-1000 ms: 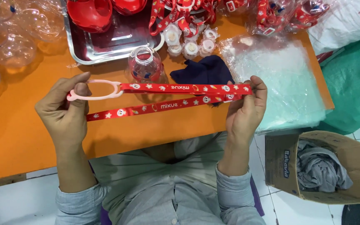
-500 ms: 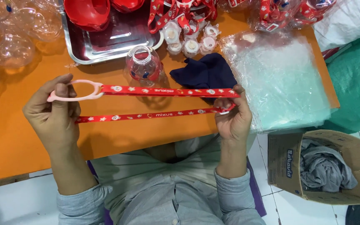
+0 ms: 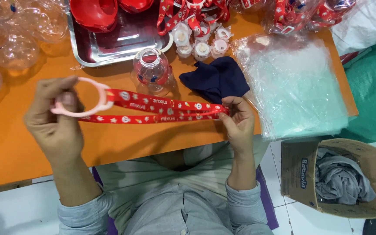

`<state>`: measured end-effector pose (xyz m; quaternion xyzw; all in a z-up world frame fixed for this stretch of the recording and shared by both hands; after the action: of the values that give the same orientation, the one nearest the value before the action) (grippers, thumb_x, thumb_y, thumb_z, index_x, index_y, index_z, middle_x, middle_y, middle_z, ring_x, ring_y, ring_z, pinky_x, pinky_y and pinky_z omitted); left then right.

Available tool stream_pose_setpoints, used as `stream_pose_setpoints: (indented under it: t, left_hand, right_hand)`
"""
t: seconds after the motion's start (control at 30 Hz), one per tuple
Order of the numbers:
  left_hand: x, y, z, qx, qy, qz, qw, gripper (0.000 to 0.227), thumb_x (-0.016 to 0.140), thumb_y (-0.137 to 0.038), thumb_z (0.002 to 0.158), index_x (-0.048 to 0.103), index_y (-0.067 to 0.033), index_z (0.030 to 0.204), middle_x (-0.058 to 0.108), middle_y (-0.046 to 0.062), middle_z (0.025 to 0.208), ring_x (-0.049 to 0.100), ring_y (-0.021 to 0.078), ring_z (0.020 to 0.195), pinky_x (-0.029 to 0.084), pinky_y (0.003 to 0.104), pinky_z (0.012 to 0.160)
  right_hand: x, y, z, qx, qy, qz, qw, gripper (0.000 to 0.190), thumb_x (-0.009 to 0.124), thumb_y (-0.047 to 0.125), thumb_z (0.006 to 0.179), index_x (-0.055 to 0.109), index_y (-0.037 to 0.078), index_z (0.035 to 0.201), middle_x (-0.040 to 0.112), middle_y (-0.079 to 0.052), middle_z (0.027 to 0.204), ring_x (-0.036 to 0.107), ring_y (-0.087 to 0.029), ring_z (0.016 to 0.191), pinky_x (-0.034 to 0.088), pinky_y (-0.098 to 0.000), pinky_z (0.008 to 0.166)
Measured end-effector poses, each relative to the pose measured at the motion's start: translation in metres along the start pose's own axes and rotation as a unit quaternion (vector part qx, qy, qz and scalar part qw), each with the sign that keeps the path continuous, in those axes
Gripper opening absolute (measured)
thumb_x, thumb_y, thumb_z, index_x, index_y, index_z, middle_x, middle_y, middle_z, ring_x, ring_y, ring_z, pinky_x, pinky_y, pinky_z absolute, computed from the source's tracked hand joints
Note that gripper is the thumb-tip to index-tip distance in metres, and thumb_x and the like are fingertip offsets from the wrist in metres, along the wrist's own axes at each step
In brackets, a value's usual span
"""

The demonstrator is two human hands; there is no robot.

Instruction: Wiping a plastic bottle, attaching a decorative lanyard to its neck, and packaging it in a clear plastic bag.

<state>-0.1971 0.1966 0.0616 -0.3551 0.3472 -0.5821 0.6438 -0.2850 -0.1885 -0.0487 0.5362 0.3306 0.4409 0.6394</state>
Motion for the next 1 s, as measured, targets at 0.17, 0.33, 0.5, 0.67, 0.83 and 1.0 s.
stream_pose_setpoints:
  t: [0.17, 0.33, 0.5, 0.67, 0.83, 1.0]
  left_hand:
    - [0.061, -0.043, -0.002, 0.041, 0.116, 0.029, 0.992, 0.026, 0.050, 0.006, 0.108, 0.067, 0.0030, 0.128, 0.054, 0.013, 0.108, 0.051, 0.0144, 0.086, 0.043, 0.025, 0.077]
    - [0.107, -0.065, -0.004, 0.074, 0.202, -0.013, 0.977, 0.034, 0.050, 0.009, 0.100, 0.067, -0.0019, 0.128, 0.060, 0.015, 0.113, 0.060, 0.0190, 0.090, 0.049, 0.028, 0.079]
    - [0.134, -0.086, -0.004, 0.126, 0.276, -0.009, 0.953, 0.029, 0.055, -0.019, 0.107, 0.065, -0.0064, 0.132, 0.062, 0.016, 0.114, 0.064, 0.0254, 0.102, 0.054, 0.034, 0.087]
    - [0.114, -0.061, 0.009, 0.054, 0.264, 0.032, 0.962, 0.054, 0.057, 0.010, 0.089, 0.060, -0.0050, 0.140, 0.062, 0.009, 0.110, 0.061, 0.0195, 0.100, 0.051, 0.029, 0.084]
    - [0.078, -0.020, 0.007, -0.035, 0.197, 0.053, 0.978, 0.034, 0.055, 0.006, 0.101, 0.067, -0.0030, 0.131, 0.045, 0.003, 0.091, 0.044, 0.0110, 0.075, 0.033, 0.023, 0.065]
    - [0.059, 0.012, -0.006, -0.056, 0.164, 0.072, 0.982, 0.025, 0.055, -0.009, 0.109, 0.068, -0.0005, 0.128, 0.064, 0.007, 0.109, 0.056, 0.0141, 0.093, 0.041, 0.024, 0.077]
  right_hand:
    - [0.019, 0.053, -0.002, -0.095, -0.021, -0.128, 0.987, 0.025, 0.063, 0.004, 0.095, 0.061, 0.008, 0.120, 0.057, -0.014, 0.126, 0.054, -0.025, 0.129, 0.043, -0.0364, 0.112]
    - [0.063, 0.103, 0.001, -0.117, 0.073, -0.071, 0.988, 0.043, 0.047, 0.043, 0.109, 0.058, 0.007, 0.130, 0.056, -0.015, 0.139, 0.052, -0.028, 0.137, 0.041, -0.0426, 0.121]
    - [0.110, 0.105, 0.009, -0.015, 0.299, 0.124, 0.946, 0.089, 0.053, 0.072, 0.100, 0.045, -0.002, 0.149, 0.055, -0.016, 0.147, 0.058, -0.025, 0.134, 0.054, -0.0387, 0.111]
    - [0.078, 0.100, 0.039, 0.026, 0.240, 0.121, 0.963, 0.018, 0.070, 0.029, 0.099, 0.067, 0.011, 0.100, 0.069, -0.002, 0.086, 0.063, -0.010, 0.069, 0.051, -0.0221, 0.058]
    - [0.020, 0.109, 0.062, 0.054, 0.111, 0.228, 0.966, 0.015, 0.067, 0.018, 0.101, 0.070, 0.006, 0.093, 0.067, -0.005, 0.072, 0.064, -0.013, 0.059, 0.053, -0.0235, 0.057]
    - [-0.014, 0.100, 0.072, 0.092, 0.073, 0.307, 0.945, 0.022, 0.062, 0.028, 0.104, 0.069, 0.012, 0.091, 0.047, 0.009, 0.055, 0.039, -0.004, 0.046, 0.039, -0.0243, 0.054]
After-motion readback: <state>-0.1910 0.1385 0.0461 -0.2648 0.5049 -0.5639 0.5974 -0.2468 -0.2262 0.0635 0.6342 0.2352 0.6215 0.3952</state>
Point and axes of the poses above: each hand's wrist, its own z-axis towards the middle knuckle, its own x-axis out of the palm, y = z × x, the point moved 10 cm from there along z, towards the middle knuckle
